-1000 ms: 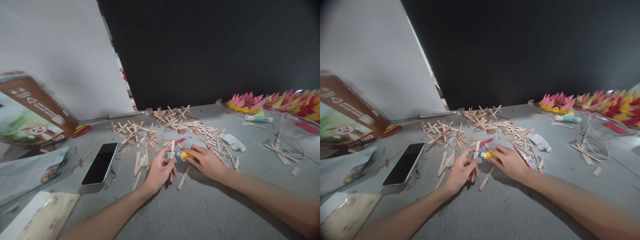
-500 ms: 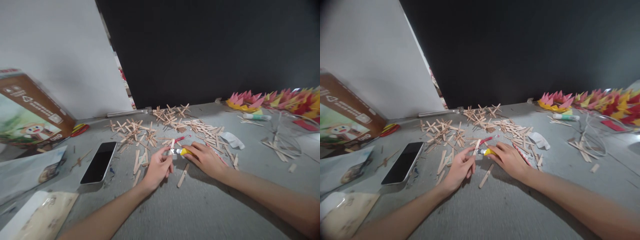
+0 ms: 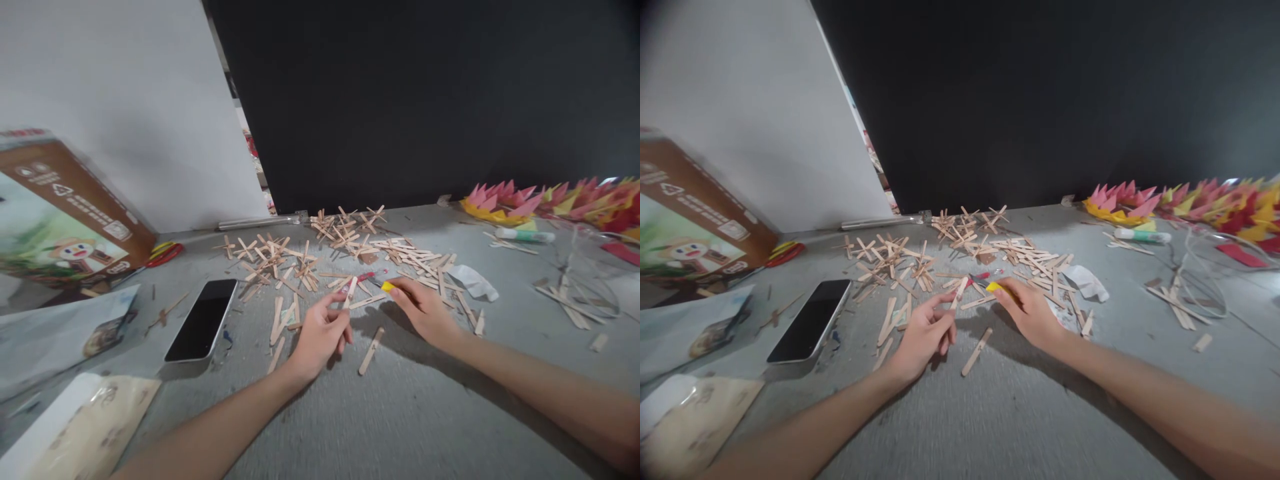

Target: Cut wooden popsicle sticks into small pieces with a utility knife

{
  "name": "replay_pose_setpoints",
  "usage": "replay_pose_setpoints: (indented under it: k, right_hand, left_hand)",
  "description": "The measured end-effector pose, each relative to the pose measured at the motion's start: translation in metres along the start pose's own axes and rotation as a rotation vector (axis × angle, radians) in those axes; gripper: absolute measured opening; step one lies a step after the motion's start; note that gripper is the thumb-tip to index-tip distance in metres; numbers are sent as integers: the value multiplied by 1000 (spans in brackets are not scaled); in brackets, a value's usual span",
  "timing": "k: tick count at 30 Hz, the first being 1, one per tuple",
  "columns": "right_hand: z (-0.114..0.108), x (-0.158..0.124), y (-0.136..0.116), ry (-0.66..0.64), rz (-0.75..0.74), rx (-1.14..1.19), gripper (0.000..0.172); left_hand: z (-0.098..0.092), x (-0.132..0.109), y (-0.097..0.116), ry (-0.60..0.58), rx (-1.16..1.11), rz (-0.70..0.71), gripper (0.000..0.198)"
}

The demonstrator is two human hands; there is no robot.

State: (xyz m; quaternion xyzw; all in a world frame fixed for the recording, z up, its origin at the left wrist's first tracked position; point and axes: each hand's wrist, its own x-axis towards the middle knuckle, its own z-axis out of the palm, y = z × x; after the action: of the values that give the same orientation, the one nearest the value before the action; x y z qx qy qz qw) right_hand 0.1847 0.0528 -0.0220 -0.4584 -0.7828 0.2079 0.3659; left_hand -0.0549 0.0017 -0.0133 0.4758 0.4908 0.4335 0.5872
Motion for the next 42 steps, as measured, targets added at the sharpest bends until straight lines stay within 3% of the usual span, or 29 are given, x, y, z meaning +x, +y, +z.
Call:
replay_pose_setpoints:
  k: [4,7,10,13,17,21,23,25,27,29,33,37,42]
  right_hand:
    - [0,4,-1,-1,36,51,37]
    - [1,3,-8,-142,70,92,30]
    - [3,1,-19,-243,108,155,39]
    - [6,-3,-32,-246,150,232,42]
    - [9,-8,-44,-263,144,309,37]
    - [12,-13,-44,-312,127,352,30]
    - [13,-15,-41,-317,108,377,17]
    - [14,-17,-36,-326,48,406,31]
    - [15,-18,-31,-317,-29,388,42]
    - [16,-20,-27,-286,-66,307,35]
    - [13,-24,-25,-291,17,179,37]
    - [8,-25,-29,-303,0,119,45]
    - [9,-24,-30,-282,-72,54,46]
  left_hand:
    - [1,-3,1,-103,99,-8,33]
    - [1,-4,1,-134,129,9,30]
    - [0,-2,0,-82,67,14,31]
    - [0,2,-1,-30,-23,48,38]
    - [3,2,-1,-39,10,92,45]
    - [9,-3,-4,-70,112,138,39]
    - [9,-2,-5,-3,81,171,38]
    - [5,2,-6,96,26,208,39]
    - [0,8,-4,141,-17,226,41]
    - [-7,14,-1,105,-31,227,41]
    - [-17,20,3,47,-44,223,47]
    - [-18,20,0,-30,-23,184,56]
    - [-16,18,-2,-75,1,193,48]
